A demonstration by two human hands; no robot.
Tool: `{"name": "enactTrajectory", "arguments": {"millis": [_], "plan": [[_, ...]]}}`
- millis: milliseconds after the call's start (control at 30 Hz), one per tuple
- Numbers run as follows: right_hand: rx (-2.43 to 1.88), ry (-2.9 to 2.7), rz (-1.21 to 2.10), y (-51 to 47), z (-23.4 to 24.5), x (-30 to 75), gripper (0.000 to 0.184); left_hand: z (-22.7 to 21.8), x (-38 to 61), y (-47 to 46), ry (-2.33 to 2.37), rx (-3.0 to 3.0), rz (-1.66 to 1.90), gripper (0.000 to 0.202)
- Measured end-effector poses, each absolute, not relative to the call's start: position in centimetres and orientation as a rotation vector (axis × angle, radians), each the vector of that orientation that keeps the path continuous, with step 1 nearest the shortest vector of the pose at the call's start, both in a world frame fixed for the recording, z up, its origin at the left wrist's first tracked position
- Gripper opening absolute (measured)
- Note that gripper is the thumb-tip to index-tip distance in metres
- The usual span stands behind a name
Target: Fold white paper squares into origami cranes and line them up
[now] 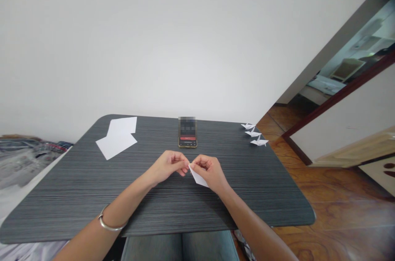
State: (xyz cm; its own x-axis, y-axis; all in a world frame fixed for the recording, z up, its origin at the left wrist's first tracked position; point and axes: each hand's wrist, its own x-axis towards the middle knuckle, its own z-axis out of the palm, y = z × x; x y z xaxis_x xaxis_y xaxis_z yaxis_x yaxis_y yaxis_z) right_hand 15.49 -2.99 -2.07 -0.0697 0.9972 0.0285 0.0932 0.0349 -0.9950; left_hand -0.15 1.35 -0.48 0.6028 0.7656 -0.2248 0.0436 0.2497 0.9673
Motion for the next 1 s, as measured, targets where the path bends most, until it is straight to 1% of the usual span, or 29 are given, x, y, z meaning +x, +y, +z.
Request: {"name": "enactTrajectory", "arguments": {"millis": [167,467,667,1000], "plan": [[-1.221,-1.339,1.193,-3.0,-2.1,15.6,0.017,-0.4,-0.1,1.3,0.810,1.266,0.576,0.028],[-1.228,-1.310,1.213,-2.8,-2.3,15.8,0.018,-0.7,0.2,1.2,0.842,1.389,0.669,0.024],[-1.202,-1.252,1.285,-2.8,-2.2,16.5,0.020,-0.5,-0.5,1.7,0.922,1.481,0.771,0.024],[-1.209,-1.338,1.236,-3.0,-2.0,16.1,0.021,-0.3,-0.2,1.5,0.909,1.475,0.665,0.026]]}}
